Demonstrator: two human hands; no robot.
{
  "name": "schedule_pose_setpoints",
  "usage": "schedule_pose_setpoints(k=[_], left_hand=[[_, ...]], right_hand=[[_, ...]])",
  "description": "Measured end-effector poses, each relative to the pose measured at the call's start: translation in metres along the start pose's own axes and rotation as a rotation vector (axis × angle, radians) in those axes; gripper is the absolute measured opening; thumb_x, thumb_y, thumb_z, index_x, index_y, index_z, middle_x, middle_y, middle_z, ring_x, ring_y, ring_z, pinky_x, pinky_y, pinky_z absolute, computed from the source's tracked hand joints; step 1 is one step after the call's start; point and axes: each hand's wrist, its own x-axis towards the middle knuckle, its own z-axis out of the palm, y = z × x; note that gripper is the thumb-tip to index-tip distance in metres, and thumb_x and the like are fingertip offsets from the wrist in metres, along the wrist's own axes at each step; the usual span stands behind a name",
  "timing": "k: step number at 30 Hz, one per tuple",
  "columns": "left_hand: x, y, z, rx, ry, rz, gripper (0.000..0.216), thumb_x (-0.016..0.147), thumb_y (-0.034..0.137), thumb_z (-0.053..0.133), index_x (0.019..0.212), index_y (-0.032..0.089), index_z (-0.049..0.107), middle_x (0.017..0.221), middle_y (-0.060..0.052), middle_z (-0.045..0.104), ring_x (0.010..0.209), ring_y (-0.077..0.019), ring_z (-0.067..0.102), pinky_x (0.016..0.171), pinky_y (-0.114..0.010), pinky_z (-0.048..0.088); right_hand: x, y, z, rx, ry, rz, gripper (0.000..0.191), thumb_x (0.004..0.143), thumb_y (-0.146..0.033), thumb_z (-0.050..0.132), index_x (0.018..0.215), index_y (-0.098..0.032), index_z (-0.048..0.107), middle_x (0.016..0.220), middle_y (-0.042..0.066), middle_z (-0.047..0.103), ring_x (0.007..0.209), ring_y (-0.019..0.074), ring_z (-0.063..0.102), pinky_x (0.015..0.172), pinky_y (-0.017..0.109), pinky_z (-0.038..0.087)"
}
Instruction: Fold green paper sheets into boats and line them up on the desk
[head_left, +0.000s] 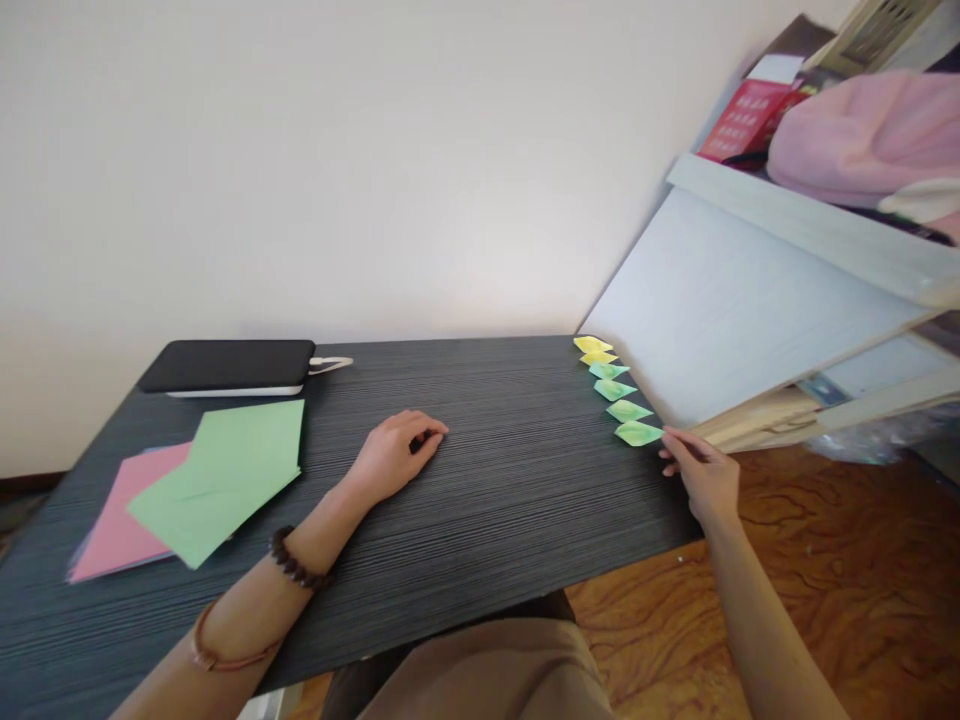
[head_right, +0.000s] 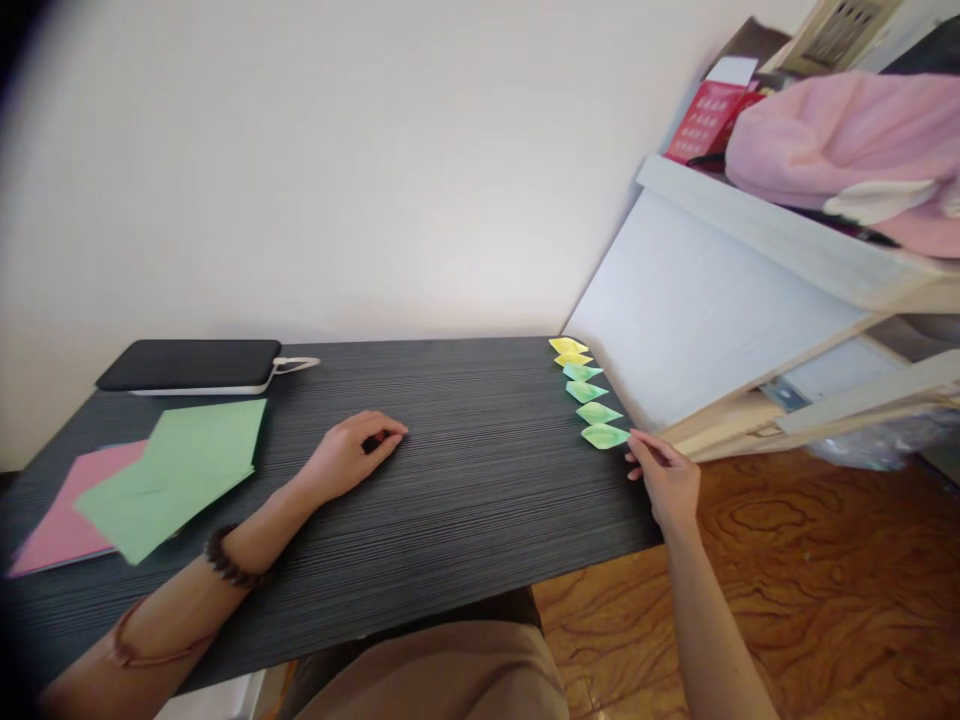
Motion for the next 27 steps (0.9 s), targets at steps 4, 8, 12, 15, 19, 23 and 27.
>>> schedule_pose_setpoints(k=[4, 8, 12, 15, 19, 23, 27], left_hand=[[-0.001, 0.005, 0.005, 0.108, 0.100, -0.085, 0.024, 0.088, 0.028, 0.046, 0.105, 0.023, 0.063, 0.113, -0.008, 0.061, 0.109, -0.0266, 0.049, 0.094, -0.045, 0.038], [-0.001, 0.007, 0.010, 0.185, 0.130, -0.138, 0.031, 0.089, 0.032, 0.046, 0.115, 0.022, 0.058, 0.126, -0.011, 0.053, 0.121, -0.0307, 0.040, 0.101, -0.051, 0.030], [-0.001, 0.007, 0.011, 0.225, 0.119, -0.138, 0.032, 0.089, 0.034, 0.045, 0.116, 0.023, 0.057, 0.127, -0.009, 0.052, 0.122, -0.0295, 0.040, 0.102, -0.048, 0.030], [0.000, 0.005, 0.010, 0.246, 0.122, -0.132, 0.032, 0.089, 0.035, 0.045, 0.116, 0.023, 0.057, 0.126, -0.009, 0.053, 0.120, -0.0296, 0.041, 0.100, -0.048, 0.032], [0.001, 0.000, 0.012, 0.263, 0.122, -0.123, 0.032, 0.088, 0.036, 0.045, 0.115, 0.024, 0.058, 0.125, -0.009, 0.054, 0.118, -0.0299, 0.042, 0.099, -0.049, 0.033], [0.002, -0.003, 0.015, 0.293, 0.116, -0.132, 0.033, 0.089, 0.037, 0.045, 0.116, 0.023, 0.057, 0.126, -0.008, 0.053, 0.119, -0.0295, 0.041, 0.099, -0.049, 0.033], [0.002, -0.002, 0.013, 0.326, 0.095, -0.142, 0.033, 0.089, 0.037, 0.045, 0.116, 0.024, 0.057, 0.126, -0.007, 0.053, 0.118, -0.0282, 0.042, 0.099, -0.047, 0.034]], right_hand=[[-0.001, -0.001, 0.000, 0.002, 0.003, -0.003, 0.048, 0.066, -0.046, 0.071, 0.102, -0.014, 0.068, 0.088, 0.010, 0.069, 0.058, 0.0151, 0.064, 0.037, 0.021, 0.048], [-0.002, -0.001, 0.001, -0.027, -0.018, -0.002, 0.050, 0.069, -0.047, 0.068, 0.107, -0.015, 0.065, 0.095, 0.010, 0.068, 0.063, 0.0152, 0.065, 0.039, 0.020, 0.048], [-0.002, -0.004, 0.002, -0.070, -0.068, -0.010, 0.051, 0.071, -0.051, 0.065, 0.107, -0.014, 0.066, 0.086, 0.010, 0.070, 0.057, 0.0146, 0.063, 0.040, 0.021, 0.047], [0.000, -0.007, 0.001, -0.111, -0.114, -0.019, 0.053, 0.070, -0.054, 0.064, 0.099, -0.010, 0.069, 0.069, 0.009, 0.069, 0.043, 0.0123, 0.055, 0.037, 0.023, 0.043], [0.000, -0.006, -0.001, -0.163, -0.146, -0.026, 0.055, 0.074, -0.057, 0.059, 0.099, -0.010, 0.070, 0.065, 0.008, 0.069, 0.036, 0.0104, 0.048, 0.038, 0.024, 0.040], [0.002, -0.008, 0.001, -0.204, -0.169, -0.027, 0.058, 0.075, -0.061, 0.055, 0.101, -0.012, 0.070, 0.065, 0.008, 0.070, 0.039, 0.0126, 0.051, 0.042, 0.025, 0.041], [0.006, -0.010, 0.004, -0.254, -0.157, -0.035, 0.055, 0.071, -0.061, 0.059, 0.092, -0.012, 0.073, 0.057, 0.007, 0.068, 0.056, 0.0204, 0.061, 0.054, 0.028, 0.044]])
